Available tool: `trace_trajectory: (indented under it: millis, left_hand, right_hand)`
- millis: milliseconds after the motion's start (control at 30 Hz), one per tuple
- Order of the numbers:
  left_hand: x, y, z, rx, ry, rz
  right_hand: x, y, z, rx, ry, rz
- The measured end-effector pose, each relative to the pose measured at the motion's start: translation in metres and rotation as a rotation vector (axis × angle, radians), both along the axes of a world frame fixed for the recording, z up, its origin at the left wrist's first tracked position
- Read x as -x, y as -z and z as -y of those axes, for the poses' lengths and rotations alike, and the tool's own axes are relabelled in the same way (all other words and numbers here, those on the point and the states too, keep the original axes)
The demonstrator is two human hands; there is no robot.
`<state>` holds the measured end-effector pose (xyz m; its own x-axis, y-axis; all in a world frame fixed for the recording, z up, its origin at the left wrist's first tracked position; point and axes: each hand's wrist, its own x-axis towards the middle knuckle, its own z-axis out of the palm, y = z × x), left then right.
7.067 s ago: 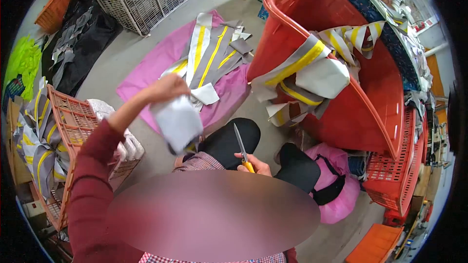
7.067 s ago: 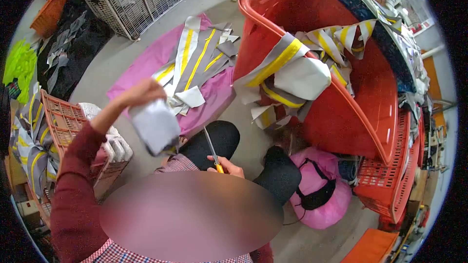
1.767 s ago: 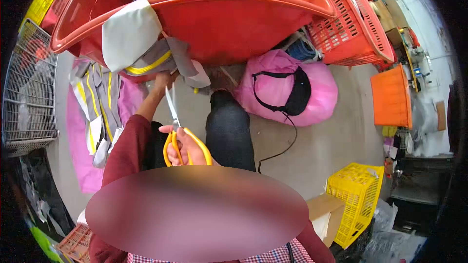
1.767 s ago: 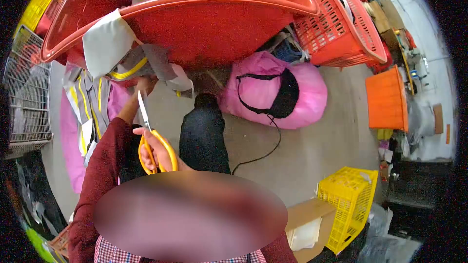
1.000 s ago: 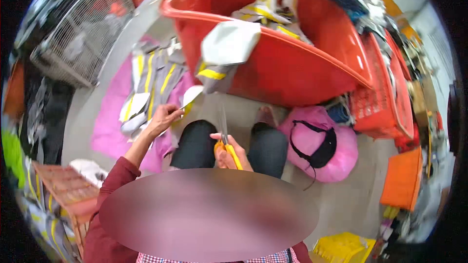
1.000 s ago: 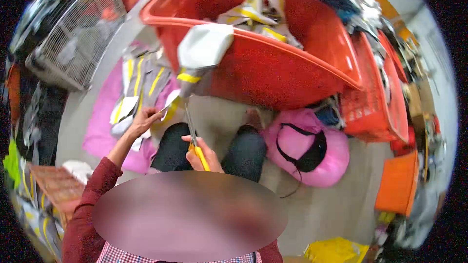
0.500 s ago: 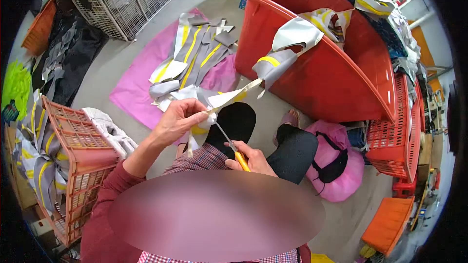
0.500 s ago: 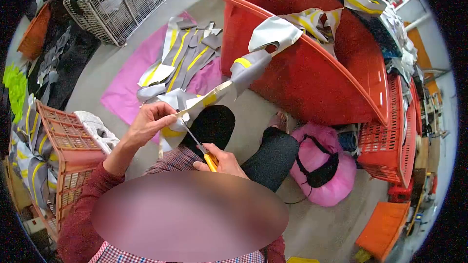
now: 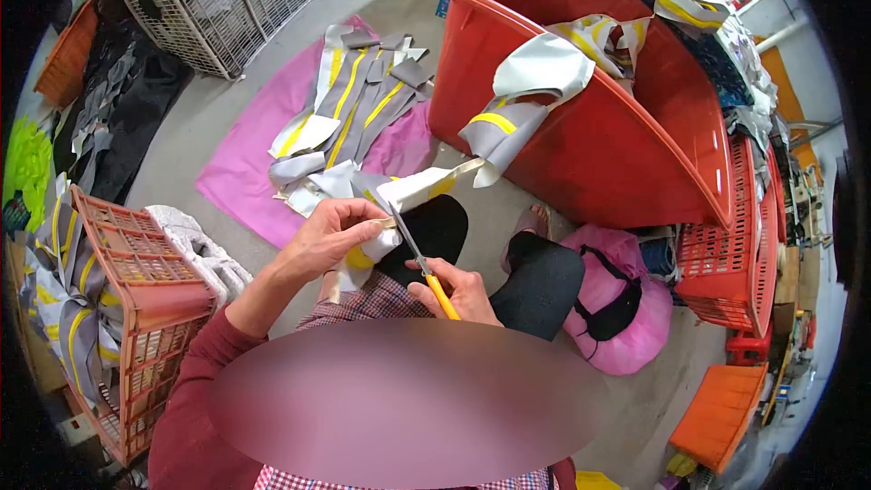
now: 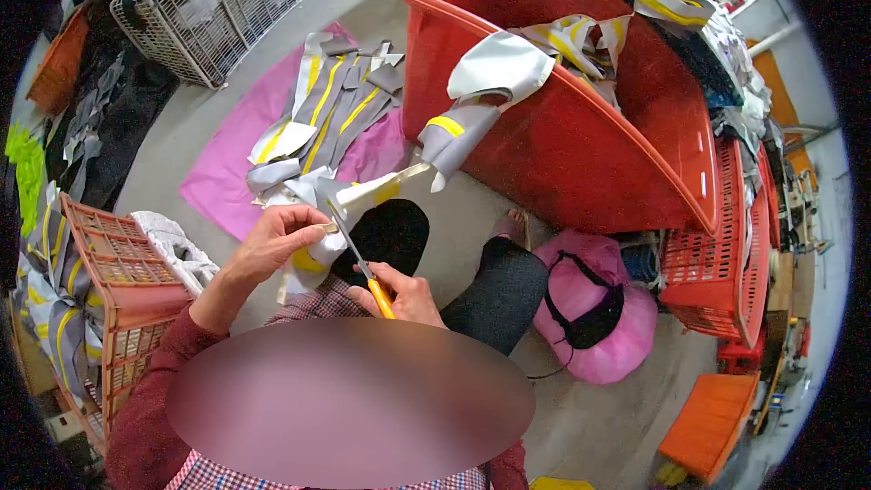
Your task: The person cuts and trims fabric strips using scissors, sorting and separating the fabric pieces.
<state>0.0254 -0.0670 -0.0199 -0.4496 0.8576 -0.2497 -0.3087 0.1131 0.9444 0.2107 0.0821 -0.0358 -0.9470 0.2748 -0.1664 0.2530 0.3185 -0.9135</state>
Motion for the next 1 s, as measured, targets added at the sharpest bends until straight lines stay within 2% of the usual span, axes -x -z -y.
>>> trace_trajectory:
  millis: [67,100,133,233,267,333,467,533,567,633,667,733,767,800,867,900,967,1000]
  left_hand:
    - [0.006,0.019,-0.003,0.054,0.015,-0.081]
    - [0.012,0.03,-0.007,0.121,0.005,-0.221]
    - [0.019,0.042,-0.011,0.119,0.016,-0.22]
    - [0.039,0.071,-0.037,0.24,-0.025,-0.734]
    - [0.044,0.076,-0.052,0.237,-0.017,-0.736]
    - [0.046,0.081,-0.092,0.325,0.187,-0.871]
    - [0.057,0.124,-0.182,0.297,0.096,-0.843]
    - [0.066,0.151,-0.236,0.277,0.197,-0.412]
    - [0.064,0.163,-0.259,0.278,0.205,-0.409]
    - [0.059,0.171,-0.293,0.16,0.13,0.468]
    - [0.056,0.172,-0.302,0.164,0.133,0.467]
    - [0.053,0.165,-0.31,0.113,-0.01,0.773]
    - [0.077,0.21,-0.32,-0.08,0.107,0.897]
    - [0.075,0.208,-0.319,-0.078,0.107,0.899]
    - [0.069,0.18,-0.308,-0.003,-0.526,0.429]
    - [0.062,0.143,-0.287,-0.004,-0.528,0.424]
    - [0.032,0.056,-0.221,-0.249,-0.554,-0.371]
    - [0.022,0.046,-0.2,-0.257,-0.494,-0.663]
  right_hand:
    - [-0.002,0.003,0.0,0.052,0.06,-0.025]
    - [-0.003,0.002,-0.002,0.063,0.068,-0.056]
    - [-0.006,0.004,-0.004,0.062,0.079,-0.055]
    - [-0.016,0.016,-0.01,0.061,0.066,-0.055]
    - [-0.017,0.018,-0.01,0.06,0.073,-0.056]
    - [-0.018,0.021,-0.01,0.055,0.089,-0.128]
    - [-0.021,0.022,-0.018,0.188,0.172,-0.083]
    - [-0.024,0.022,-0.023,0.214,0.219,-0.113]
    - [-0.025,0.023,-0.025,0.237,0.258,-0.148]
    - [-0.024,0.025,-0.028,0.289,0.283,-0.16]
    - [-0.024,0.026,-0.028,0.343,0.301,-0.172]
    - [-0.024,0.027,-0.03,0.332,0.304,-0.182]
    - [-0.025,0.027,-0.03,0.318,0.306,-0.191]
    - [-0.026,0.028,-0.03,0.319,0.307,-0.189]
    - [-0.026,0.029,-0.03,0.414,0.409,-0.325]
    - [-0.024,0.024,-0.031,0.417,0.459,-0.383]
    - [-0.022,0.022,-0.039,0.593,0.599,-0.461]
    - [-0.018,0.022,-0.045,0.678,0.668,-0.531]
